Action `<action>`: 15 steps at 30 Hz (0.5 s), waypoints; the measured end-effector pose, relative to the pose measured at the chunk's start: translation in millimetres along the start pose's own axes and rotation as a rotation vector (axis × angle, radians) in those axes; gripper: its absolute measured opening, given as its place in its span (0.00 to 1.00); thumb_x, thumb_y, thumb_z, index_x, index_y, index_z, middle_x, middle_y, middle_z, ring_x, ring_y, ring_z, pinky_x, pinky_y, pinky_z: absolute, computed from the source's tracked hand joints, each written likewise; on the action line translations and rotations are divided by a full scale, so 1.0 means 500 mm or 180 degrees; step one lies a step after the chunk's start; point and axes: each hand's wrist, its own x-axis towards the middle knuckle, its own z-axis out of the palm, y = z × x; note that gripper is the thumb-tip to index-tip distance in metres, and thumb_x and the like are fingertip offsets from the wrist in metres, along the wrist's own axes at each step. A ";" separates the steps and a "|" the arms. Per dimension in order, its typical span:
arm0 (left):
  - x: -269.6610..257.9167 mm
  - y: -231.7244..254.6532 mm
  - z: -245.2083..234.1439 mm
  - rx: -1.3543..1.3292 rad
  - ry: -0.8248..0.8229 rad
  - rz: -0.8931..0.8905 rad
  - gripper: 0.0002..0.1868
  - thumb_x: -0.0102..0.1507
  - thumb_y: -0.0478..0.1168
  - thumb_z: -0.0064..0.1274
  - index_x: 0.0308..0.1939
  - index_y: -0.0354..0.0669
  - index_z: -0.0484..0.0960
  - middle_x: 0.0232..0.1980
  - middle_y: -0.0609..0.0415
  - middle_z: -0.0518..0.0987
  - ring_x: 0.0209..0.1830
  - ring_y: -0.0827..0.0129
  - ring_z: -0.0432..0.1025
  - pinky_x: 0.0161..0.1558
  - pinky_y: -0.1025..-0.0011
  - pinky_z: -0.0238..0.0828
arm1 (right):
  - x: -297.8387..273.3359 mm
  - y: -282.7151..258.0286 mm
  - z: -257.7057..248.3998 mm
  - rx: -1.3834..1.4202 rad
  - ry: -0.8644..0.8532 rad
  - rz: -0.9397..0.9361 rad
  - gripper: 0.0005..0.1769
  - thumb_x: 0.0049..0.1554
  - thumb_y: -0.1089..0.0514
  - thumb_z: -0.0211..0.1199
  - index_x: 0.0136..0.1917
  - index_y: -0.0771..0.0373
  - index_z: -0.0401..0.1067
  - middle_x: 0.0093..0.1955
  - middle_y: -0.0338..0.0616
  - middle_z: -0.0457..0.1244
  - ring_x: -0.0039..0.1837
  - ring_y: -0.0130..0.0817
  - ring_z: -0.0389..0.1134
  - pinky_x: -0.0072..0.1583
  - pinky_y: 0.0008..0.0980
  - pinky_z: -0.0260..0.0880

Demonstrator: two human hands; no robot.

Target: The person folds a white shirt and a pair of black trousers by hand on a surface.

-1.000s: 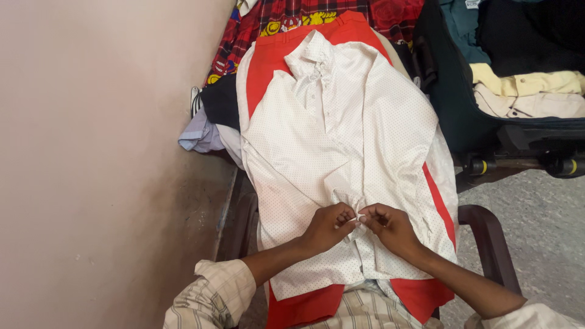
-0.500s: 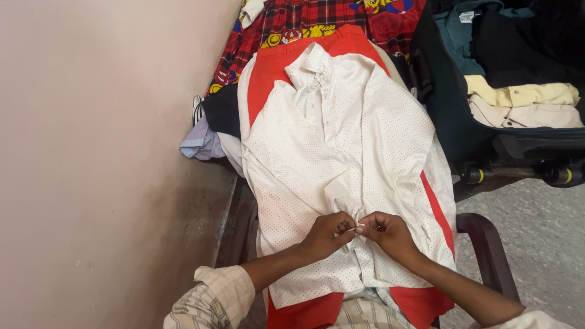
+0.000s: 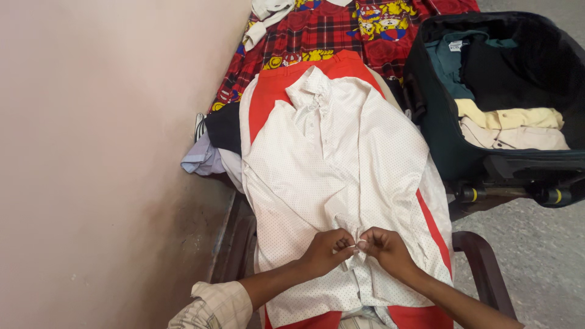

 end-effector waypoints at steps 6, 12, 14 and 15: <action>0.006 -0.009 -0.002 0.0038 0.0192 -0.0017 0.07 0.69 0.39 0.55 0.47 0.39 0.79 0.40 0.52 0.83 0.36 0.72 0.76 0.38 0.72 0.73 | -0.005 -0.018 0.013 0.0156 0.0057 -0.0051 0.13 0.65 0.54 0.56 0.49 0.66 0.73 0.37 0.36 0.64 0.43 0.25 0.64 0.48 0.29 0.69; 0.018 -0.044 -0.005 0.0020 0.0570 -0.0135 0.10 0.74 0.43 0.46 0.48 0.38 0.73 0.37 0.53 0.74 0.29 0.74 0.64 0.31 0.71 0.66 | -0.002 -0.026 0.002 0.0484 0.0320 -0.0128 0.10 0.65 0.56 0.52 0.53 0.65 0.67 0.33 0.44 0.69 0.38 0.33 0.73 0.46 0.32 0.75; 0.023 -0.044 -0.019 -0.0369 0.0959 -0.0507 0.12 0.73 0.45 0.42 0.48 0.39 0.72 0.35 0.56 0.72 0.27 0.75 0.63 0.29 0.72 0.65 | -0.004 -0.038 -0.007 0.0675 0.0385 -0.0012 0.10 0.62 0.59 0.56 0.55 0.63 0.63 0.33 0.49 0.70 0.36 0.34 0.71 0.44 0.33 0.73; 0.029 -0.042 -0.034 -0.0558 0.1150 -0.0692 0.13 0.73 0.47 0.40 0.48 0.40 0.72 0.34 0.57 0.71 0.26 0.76 0.63 0.28 0.73 0.65 | -0.004 -0.046 -0.011 0.0774 0.0419 0.0043 0.13 0.60 0.60 0.58 0.57 0.62 0.61 0.33 0.51 0.70 0.36 0.34 0.70 0.43 0.33 0.72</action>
